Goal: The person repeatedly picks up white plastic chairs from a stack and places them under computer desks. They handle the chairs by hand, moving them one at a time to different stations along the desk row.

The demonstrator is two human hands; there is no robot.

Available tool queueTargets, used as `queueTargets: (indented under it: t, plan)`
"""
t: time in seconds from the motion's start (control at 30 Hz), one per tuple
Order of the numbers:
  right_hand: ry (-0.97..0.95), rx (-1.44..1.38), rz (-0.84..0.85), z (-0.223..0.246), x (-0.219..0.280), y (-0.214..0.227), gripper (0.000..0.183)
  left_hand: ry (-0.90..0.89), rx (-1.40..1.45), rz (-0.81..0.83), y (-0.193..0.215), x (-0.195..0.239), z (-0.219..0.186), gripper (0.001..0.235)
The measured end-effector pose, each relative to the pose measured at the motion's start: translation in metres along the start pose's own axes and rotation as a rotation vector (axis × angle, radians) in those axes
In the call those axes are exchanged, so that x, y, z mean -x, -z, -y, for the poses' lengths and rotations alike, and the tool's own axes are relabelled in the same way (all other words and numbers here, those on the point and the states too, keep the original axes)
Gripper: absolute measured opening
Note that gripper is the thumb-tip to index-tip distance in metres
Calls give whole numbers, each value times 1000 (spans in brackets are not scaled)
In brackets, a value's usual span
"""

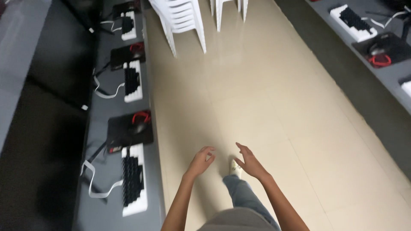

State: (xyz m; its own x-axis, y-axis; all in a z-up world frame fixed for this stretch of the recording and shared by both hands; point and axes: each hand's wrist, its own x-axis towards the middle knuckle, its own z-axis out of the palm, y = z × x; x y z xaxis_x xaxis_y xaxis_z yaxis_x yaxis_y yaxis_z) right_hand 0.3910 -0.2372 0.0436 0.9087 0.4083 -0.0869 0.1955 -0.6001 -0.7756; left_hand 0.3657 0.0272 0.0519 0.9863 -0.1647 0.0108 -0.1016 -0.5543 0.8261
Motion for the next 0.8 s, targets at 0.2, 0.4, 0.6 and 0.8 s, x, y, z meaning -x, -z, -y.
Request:
queueTargets:
  t: [0.2, 0.4, 0.6, 0.8]
  plan:
    - [46, 152, 158, -2, -122, 67, 69, 145, 71, -68, 0, -126, 29, 29]
    - [164, 164, 123, -2, -247, 123, 66, 123, 239, -80, 5, -244, 50, 31]
    - [182, 129, 82, -14, -378, 162, 66, 179, 191, -28, 16, -359, 96, 31]
    - [155, 100, 77, -39, -520, 191, 66, 197, 140, 72, 74, -503, 105, 30]
